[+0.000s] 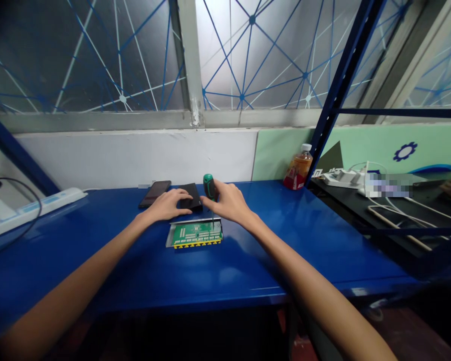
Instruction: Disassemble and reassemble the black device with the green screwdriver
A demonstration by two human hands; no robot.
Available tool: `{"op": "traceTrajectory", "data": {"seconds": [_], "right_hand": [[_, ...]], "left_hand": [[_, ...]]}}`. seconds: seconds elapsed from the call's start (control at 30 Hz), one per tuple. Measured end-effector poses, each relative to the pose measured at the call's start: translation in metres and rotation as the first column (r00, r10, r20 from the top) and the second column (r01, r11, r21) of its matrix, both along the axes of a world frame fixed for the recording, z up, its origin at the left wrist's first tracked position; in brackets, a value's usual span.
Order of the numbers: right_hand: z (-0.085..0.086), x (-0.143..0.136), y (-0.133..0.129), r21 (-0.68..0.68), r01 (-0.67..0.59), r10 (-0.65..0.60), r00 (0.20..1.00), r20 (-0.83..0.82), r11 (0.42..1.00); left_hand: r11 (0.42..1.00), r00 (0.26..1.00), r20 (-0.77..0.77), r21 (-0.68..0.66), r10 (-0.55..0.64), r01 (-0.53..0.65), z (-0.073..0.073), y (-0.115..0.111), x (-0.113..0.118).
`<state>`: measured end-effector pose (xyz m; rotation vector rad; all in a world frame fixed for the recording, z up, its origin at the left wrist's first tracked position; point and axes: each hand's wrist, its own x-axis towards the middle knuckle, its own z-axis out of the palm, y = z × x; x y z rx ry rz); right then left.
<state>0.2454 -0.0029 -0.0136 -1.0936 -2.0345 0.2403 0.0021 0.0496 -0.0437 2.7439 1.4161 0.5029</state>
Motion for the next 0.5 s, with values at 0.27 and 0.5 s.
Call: {"op": "traceTrajectory", "data": {"seconds": [0.27, 0.5], "right_hand": [[0.001, 0.001, 0.000, 0.003, 0.010, -0.010, 1.000, 0.017, 1.000], [-0.002, 0.001, 0.002, -0.019, -0.028, 0.028, 0.999, -0.015, 0.999]], "left_hand": [[0.999, 1.000, 0.016, 0.031, -0.026, 0.026, -0.013, 0.008, -0.003], [0.994, 0.997, 0.073, 0.101, 0.027, -0.034, -0.001, -0.003, 0.008]]}}
